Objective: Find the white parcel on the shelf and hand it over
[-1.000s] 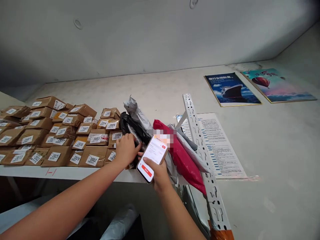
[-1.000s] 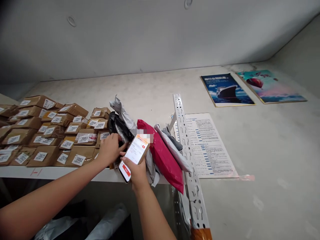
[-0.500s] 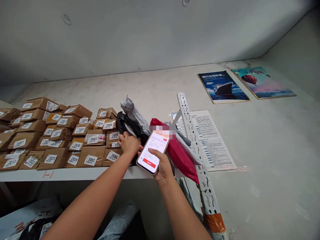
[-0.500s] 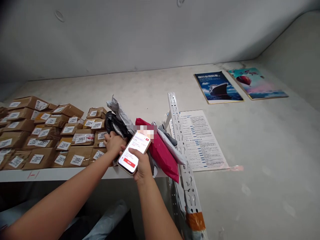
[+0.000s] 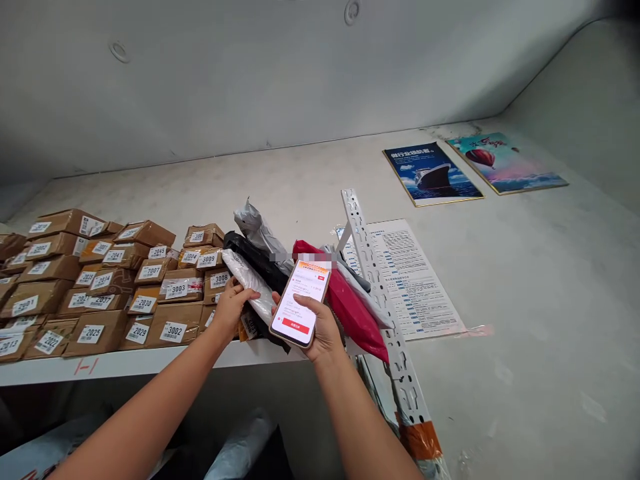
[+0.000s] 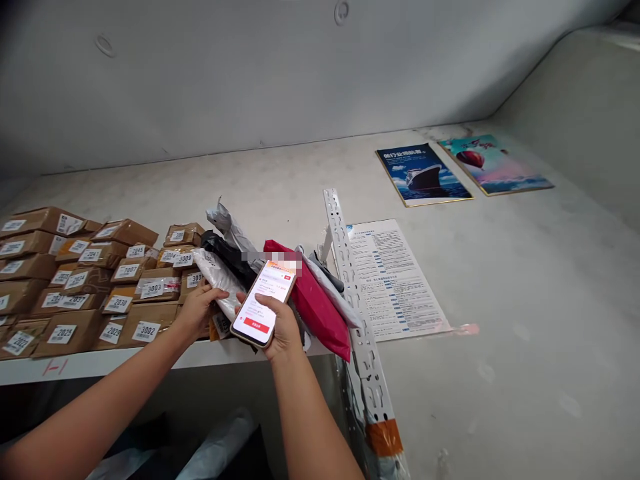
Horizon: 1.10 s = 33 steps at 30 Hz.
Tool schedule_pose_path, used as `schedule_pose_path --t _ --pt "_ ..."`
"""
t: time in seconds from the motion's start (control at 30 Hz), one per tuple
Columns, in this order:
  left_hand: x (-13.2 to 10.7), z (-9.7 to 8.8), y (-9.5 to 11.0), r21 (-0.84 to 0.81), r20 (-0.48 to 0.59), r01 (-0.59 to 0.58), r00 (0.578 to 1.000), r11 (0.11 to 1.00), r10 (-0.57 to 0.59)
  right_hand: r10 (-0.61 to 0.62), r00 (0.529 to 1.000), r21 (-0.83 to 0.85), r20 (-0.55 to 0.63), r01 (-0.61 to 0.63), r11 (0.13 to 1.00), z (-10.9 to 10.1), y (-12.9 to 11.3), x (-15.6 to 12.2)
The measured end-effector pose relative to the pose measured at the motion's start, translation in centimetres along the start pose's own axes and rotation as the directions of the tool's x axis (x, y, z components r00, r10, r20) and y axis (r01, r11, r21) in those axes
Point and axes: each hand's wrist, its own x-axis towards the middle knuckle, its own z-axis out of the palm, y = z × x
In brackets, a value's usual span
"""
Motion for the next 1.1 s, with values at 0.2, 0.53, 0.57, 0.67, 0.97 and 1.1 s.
schedule_pose_path --t 0.2,0.53,0.57,0.67,0.97,1.1 --pt "-1.5 -1.0 1.1 -0.123 0.076 0.118 0.991 0.985 -0.109 0.024 1.0 0.015 0.004 -0.024 1.0 -0.2 0.1 -0.1" --pt "0.5 -1.3 5.5 0.317 0.032 0.165 0.982 0.934 -0.184 0.027 0.999 0.081 -0.018 -0.025 0.996 0.3 -0.6 -0.3" --pt "0.7 -1.2 5.9 0.297 0.054 0.189 0.975 0.936 -0.214 0.03 0.999 0.078 -0.011 -0.029 0.997 0.4 -0.7 -0.3" --pt "0.5 -1.4 6.6 0.157 0.127 0.265 0.95 0.951 -0.286 0.07 0.997 0.048 0.03 -0.072 0.996 0.6 -1.3 -0.5" --pt "-3.1 -2.5 9.2 -0.391 -0.03 0.287 0.946 0.875 -0.324 0.238 0.971 0.069 0.031 -0.239 0.968 0.3 -3.0 -1.2" --pt "-5.5 -5.0 11.3 -0.475 -0.172 0.266 0.907 0.839 -0.385 0.195 0.98 -0.025 0.025 -0.195 0.981 0.0 -2.7 -1.2"
